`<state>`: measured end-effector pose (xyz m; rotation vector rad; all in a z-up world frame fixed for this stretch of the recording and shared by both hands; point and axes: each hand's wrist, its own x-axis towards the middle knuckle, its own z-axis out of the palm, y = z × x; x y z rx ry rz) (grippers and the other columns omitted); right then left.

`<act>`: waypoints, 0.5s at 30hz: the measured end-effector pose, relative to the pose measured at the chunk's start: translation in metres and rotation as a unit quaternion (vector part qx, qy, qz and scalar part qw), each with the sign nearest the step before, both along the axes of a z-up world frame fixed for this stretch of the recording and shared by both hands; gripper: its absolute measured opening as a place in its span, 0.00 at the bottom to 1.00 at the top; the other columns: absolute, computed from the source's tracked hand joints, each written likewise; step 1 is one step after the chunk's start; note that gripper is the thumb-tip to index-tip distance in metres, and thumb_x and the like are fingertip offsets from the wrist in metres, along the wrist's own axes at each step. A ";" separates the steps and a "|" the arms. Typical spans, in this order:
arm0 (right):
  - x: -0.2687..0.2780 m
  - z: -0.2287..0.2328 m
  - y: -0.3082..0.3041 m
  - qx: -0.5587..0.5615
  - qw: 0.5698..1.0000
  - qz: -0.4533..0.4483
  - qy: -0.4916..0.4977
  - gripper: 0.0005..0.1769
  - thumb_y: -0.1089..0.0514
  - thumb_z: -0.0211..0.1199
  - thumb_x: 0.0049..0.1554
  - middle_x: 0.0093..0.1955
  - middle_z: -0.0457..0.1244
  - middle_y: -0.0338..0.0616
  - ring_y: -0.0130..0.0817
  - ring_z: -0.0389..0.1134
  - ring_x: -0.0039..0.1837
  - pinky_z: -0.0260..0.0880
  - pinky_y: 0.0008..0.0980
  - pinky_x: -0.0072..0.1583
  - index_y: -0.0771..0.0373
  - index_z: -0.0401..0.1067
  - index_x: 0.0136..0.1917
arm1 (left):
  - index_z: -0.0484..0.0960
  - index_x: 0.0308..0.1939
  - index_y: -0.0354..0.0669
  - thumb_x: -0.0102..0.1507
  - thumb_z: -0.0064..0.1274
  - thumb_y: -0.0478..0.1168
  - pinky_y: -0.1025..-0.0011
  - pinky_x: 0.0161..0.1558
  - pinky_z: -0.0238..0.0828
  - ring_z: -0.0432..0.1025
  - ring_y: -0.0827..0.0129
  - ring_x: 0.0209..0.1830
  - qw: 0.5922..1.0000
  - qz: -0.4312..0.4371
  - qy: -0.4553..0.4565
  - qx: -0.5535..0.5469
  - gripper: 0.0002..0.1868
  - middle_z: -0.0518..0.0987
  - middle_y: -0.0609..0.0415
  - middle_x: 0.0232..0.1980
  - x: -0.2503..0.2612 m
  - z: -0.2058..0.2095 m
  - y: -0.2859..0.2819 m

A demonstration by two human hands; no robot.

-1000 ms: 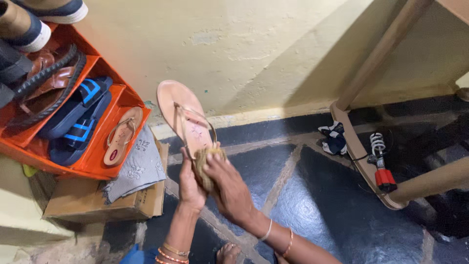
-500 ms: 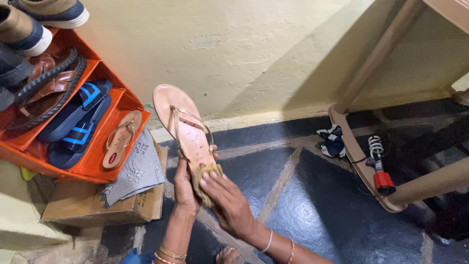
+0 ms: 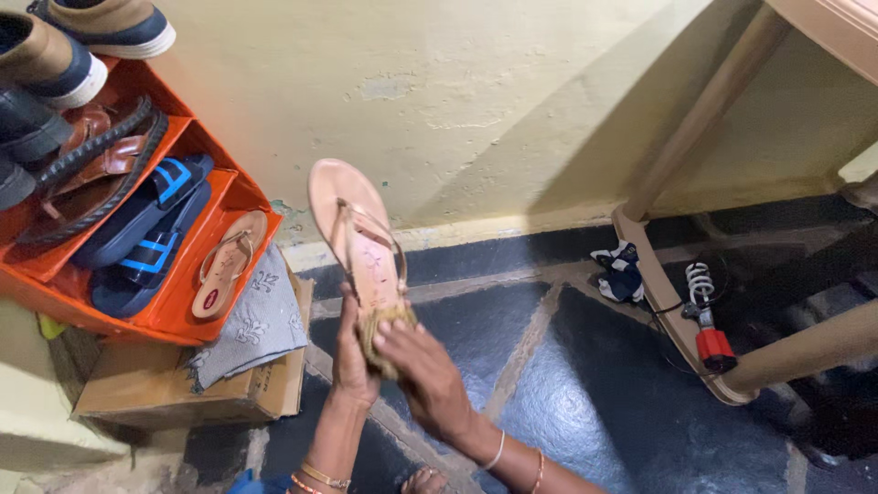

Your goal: The person scrubs a pair of flip-flops using a small brush. They clean the insole and straps of one flip-flop, place it on a shoe rack, then pick up the second flip-flop and repeat the cleaning process.

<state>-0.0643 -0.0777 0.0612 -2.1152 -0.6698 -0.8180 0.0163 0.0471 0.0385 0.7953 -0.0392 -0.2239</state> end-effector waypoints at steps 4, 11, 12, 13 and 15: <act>0.047 0.015 -0.011 0.010 0.997 -0.063 -0.037 0.31 0.69 0.62 0.55 0.73 0.62 0.55 0.50 0.61 0.77 0.56 0.51 0.78 0.62 0.66 0.71 | 0.68 0.68 0.43 0.69 0.36 0.65 0.68 0.48 0.77 0.74 0.69 0.48 0.997 -0.051 0.048 0.024 0.35 0.77 0.54 0.51 -0.005 -0.034 -0.003; 0.059 0.037 -0.017 0.010 0.993 -0.091 -0.072 0.30 0.68 0.63 0.56 0.72 0.62 0.57 0.52 0.63 0.75 0.63 0.46 0.73 0.61 0.67 0.71 | 0.65 0.70 0.37 0.74 0.35 0.68 0.69 0.44 0.73 0.71 0.70 0.46 0.992 -0.097 -0.026 0.071 0.38 0.72 0.54 0.50 -0.008 -0.032 -0.016; 0.046 0.033 -0.013 0.006 0.995 -0.087 -0.056 0.31 0.69 0.63 0.55 0.71 0.63 0.57 0.51 0.64 0.74 0.64 0.46 0.73 0.61 0.67 0.71 | 0.64 0.71 0.45 0.67 0.32 0.68 0.69 0.49 0.77 0.74 0.72 0.50 0.994 -0.075 0.019 0.082 0.39 0.75 0.57 0.54 -0.007 -0.023 -0.014; 0.030 0.027 -0.007 0.001 0.996 -0.082 -0.041 0.32 0.69 0.63 0.53 0.70 0.64 0.56 0.50 0.65 0.73 0.64 0.46 0.72 0.61 0.67 0.71 | 0.62 0.71 0.52 0.61 0.30 0.69 0.68 0.53 0.81 0.78 0.74 0.54 0.992 -0.050 0.063 0.093 0.40 0.79 0.58 0.57 -0.007 -0.014 -0.012; 0.011 0.014 -0.002 0.011 0.998 -0.053 -0.009 0.32 0.71 0.62 0.53 0.69 0.65 0.55 0.49 0.67 0.72 0.66 0.46 0.72 0.60 0.68 0.71 | 0.65 0.70 0.44 0.63 0.32 0.70 0.66 0.52 0.79 0.77 0.68 0.51 0.996 -0.005 0.033 0.081 0.43 0.80 0.52 0.54 -0.004 0.001 -0.005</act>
